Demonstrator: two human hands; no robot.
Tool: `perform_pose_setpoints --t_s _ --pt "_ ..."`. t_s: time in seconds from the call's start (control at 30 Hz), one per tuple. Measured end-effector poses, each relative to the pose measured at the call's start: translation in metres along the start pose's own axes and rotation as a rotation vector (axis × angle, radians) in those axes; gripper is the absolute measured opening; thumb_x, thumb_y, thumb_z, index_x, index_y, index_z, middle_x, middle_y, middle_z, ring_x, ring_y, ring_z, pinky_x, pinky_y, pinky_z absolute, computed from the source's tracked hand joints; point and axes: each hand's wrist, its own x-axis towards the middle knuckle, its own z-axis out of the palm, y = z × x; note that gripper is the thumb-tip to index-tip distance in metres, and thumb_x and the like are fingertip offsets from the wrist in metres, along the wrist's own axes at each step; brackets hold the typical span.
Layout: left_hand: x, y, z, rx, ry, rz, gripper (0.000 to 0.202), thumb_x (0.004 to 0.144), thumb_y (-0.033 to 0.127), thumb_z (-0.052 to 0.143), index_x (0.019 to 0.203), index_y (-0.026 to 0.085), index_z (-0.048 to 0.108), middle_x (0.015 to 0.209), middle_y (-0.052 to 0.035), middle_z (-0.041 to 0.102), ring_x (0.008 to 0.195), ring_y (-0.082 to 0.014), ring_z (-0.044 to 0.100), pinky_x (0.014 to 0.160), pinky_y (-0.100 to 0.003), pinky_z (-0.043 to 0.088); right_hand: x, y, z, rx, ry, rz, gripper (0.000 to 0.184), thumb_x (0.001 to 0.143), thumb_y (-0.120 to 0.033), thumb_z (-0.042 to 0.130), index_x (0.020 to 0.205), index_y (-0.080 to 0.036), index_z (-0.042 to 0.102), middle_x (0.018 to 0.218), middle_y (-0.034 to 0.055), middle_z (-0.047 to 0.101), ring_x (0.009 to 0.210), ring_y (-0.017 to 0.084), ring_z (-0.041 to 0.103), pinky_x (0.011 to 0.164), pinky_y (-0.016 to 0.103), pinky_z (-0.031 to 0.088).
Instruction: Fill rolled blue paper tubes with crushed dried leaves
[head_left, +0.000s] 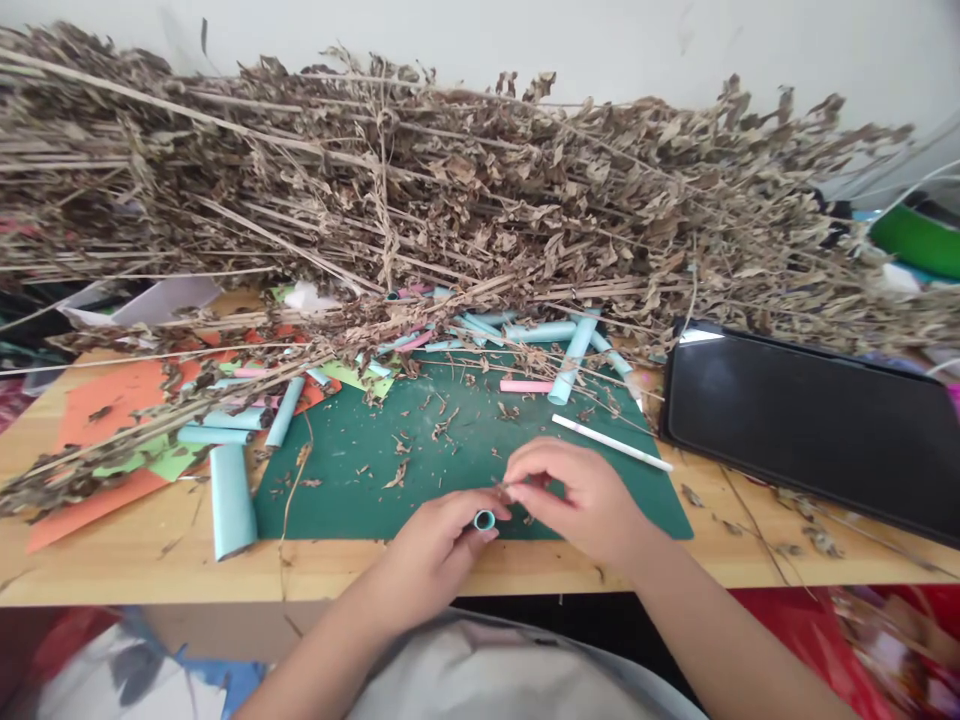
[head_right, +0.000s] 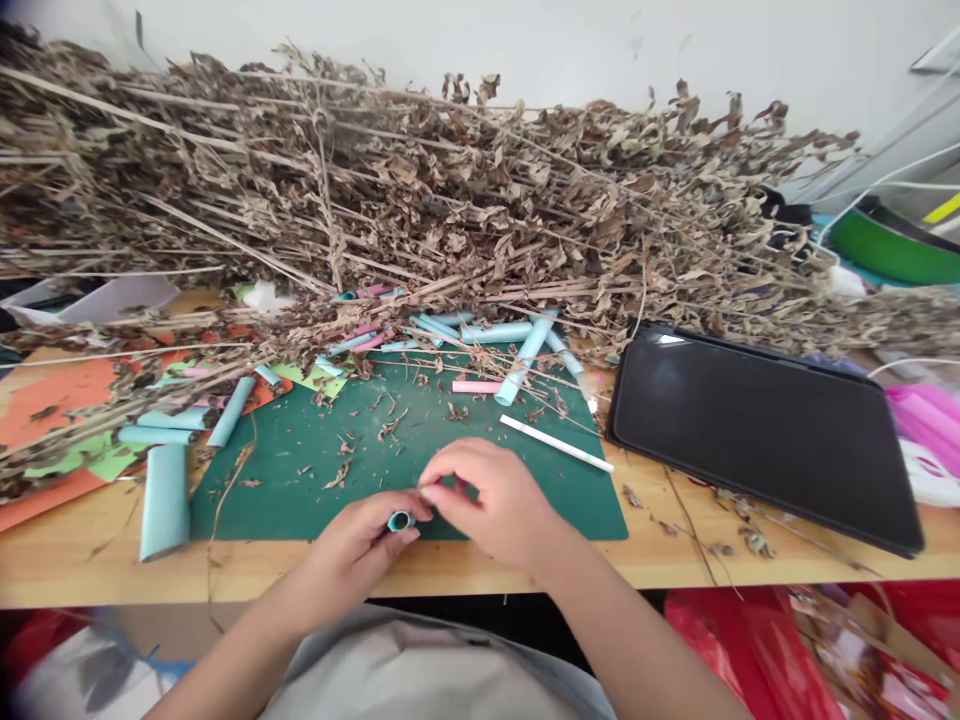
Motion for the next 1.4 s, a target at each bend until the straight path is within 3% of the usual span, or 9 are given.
perform_pose_setpoints --t_s 0.17,0.4,0.63,0.83,0.93,1.0,1.1,1.23,1.4 --pt "0.004 0.0 -0.001 -0.008 -0.012 0.001 0.019 0.083 0.017 0.04 0.095 0.018 0.054 0.087 -0.0027 0.061 0.078 -0.012 0.055 0.07 -0.021 0.043 -0.003 -0.014 0.018 0.246 0.157 -0.066 0.006 0.075 -0.015 0.05 0.074 -0.02 0.052 0.068 0.0007 0.061 0.062 0.011 0.054 0.06 0.026 0.045" --pt "0.003 -0.001 -0.001 -0.018 -0.007 -0.043 0.014 0.083 0.018 0.04 0.08 0.016 0.054 0.077 0.0003 0.059 0.071 -0.0099 0.053 0.065 -0.017 0.042 -0.003 -0.009 0.017 -0.018 0.102 -0.249 0.01 0.075 -0.01 0.048 0.074 -0.019 0.053 0.078 0.0015 0.061 0.07 0.011 0.053 0.065 0.026 0.043" --pt "0.003 -0.001 -0.001 -0.053 -0.005 -0.02 0.02 0.079 0.01 0.041 0.091 0.018 0.054 0.091 -0.0017 0.06 0.083 -0.0115 0.055 0.077 -0.02 0.042 -0.007 -0.013 0.008 -0.498 0.074 -0.41 0.008 0.074 -0.019 0.052 0.079 -0.019 0.057 0.096 0.0065 0.058 0.076 0.019 0.048 0.065 0.035 0.041" --pt "0.003 -0.001 0.001 0.015 0.038 -0.026 0.019 0.075 0.009 0.044 0.087 0.017 0.056 0.084 -0.0011 0.062 0.077 -0.0119 0.056 0.07 -0.019 0.043 -0.006 -0.015 0.005 -0.398 0.062 -0.399 0.008 0.076 -0.021 0.049 0.081 -0.017 0.054 0.094 0.0073 0.058 0.079 0.019 0.05 0.069 0.035 0.041" --pt "0.002 -0.004 0.004 0.085 0.138 -0.015 0.016 0.071 0.009 0.046 0.079 0.015 0.057 0.075 -0.001 0.062 0.067 -0.011 0.056 0.062 -0.019 0.044 0.017 -0.002 0.005 -0.253 0.043 -0.339 0.011 0.08 -0.025 0.044 0.082 -0.019 0.053 0.09 0.0052 0.059 0.08 0.017 0.052 0.071 0.033 0.042" --pt "0.002 -0.006 0.006 0.124 0.224 0.041 0.015 0.071 0.009 0.046 0.078 0.015 0.058 0.078 -0.0024 0.063 0.07 -0.0114 0.057 0.066 -0.019 0.045 0.045 0.009 0.008 -0.194 0.068 -0.148 0.017 0.084 -0.024 0.036 0.084 -0.019 0.052 0.081 0.0028 0.06 0.074 0.013 0.055 0.068 0.027 0.044" --pt "0.003 -0.009 0.008 0.218 0.303 0.15 0.012 0.071 0.012 0.048 0.078 0.015 0.058 0.081 -0.0045 0.063 0.076 -0.0129 0.057 0.072 -0.022 0.045 0.094 0.021 0.022 -0.45 -0.068 0.105 0.022 0.08 -0.031 0.044 0.098 -0.021 0.051 0.092 0.0037 0.059 0.076 0.015 0.056 0.065 0.027 0.044" --pt "0.004 -0.011 0.008 0.315 0.351 0.192 0.012 0.072 0.014 0.049 0.078 0.015 0.059 0.077 -0.0046 0.062 0.072 -0.0128 0.056 0.068 -0.023 0.046 0.141 0.02 0.051 -0.639 -0.179 0.11 0.033 0.076 -0.038 0.05 0.102 -0.018 0.052 0.098 0.0105 0.059 0.084 0.024 0.056 0.067 0.034 0.044" --pt "0.005 -0.011 0.008 0.302 0.342 0.183 0.012 0.072 0.013 0.048 0.078 0.016 0.058 0.076 -0.0041 0.063 0.07 -0.0127 0.057 0.066 -0.023 0.047 0.153 0.021 0.068 -0.663 -0.186 0.117 0.023 0.079 -0.02 0.042 0.098 -0.014 0.053 0.093 0.0141 0.059 0.081 0.025 0.057 0.064 0.034 0.043"
